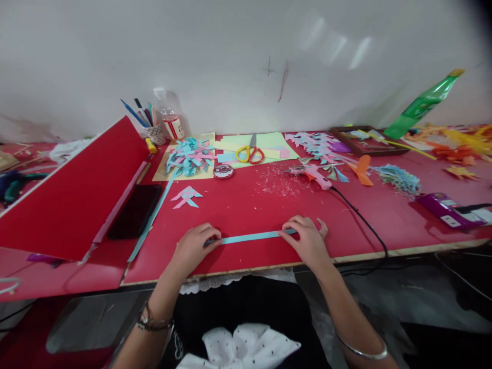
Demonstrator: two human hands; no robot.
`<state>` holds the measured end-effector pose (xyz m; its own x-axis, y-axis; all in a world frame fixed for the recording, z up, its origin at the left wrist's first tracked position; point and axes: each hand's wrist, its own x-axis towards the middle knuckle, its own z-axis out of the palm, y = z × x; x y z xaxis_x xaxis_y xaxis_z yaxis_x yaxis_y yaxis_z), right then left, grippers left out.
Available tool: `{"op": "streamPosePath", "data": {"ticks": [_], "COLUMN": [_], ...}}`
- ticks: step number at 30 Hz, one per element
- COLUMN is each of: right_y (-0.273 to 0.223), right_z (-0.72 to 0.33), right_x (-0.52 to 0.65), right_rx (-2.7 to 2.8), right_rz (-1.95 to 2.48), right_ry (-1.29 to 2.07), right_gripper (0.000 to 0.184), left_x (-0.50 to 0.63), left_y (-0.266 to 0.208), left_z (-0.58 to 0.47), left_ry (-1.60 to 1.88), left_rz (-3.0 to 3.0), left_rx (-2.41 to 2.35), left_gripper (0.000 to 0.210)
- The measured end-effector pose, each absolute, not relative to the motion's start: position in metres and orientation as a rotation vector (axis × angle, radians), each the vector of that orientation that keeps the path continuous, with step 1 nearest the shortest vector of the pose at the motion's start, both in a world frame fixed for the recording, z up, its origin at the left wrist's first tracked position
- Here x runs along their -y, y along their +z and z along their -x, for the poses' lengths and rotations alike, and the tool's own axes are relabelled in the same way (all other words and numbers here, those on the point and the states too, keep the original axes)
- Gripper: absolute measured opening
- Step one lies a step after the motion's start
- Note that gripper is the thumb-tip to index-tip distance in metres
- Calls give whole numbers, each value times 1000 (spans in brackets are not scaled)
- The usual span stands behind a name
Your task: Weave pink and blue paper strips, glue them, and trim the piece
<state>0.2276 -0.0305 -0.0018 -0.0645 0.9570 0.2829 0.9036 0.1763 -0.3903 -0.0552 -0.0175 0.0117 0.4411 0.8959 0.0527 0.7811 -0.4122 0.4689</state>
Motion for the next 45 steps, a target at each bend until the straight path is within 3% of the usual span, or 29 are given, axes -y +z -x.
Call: {"op": "streamPosePath", "data": {"ticks": [28,34,38,45], "right_y": [-9,-10,-10,-1], "right_z": [-239,-236,-238,-195], "right_x": [28,29,28,51], "right_rx": [1951,1930,1947,1986], "right_rz": [1790,1807,1805,1718], "right_ry": [73,85,61,-241], "right_gripper": [27,21,19,23], "left_x": [42,51,64,75], "left_y": [5,8,7,1], "left_z": [112,89,55,38], "left_ry": [663,472,303,322], "left_rz": [-2284,-2601,-2786,-2780], "left_rx": [-1731,-1858,-1530,-1556], "left_gripper": [27,31,37,56]}}
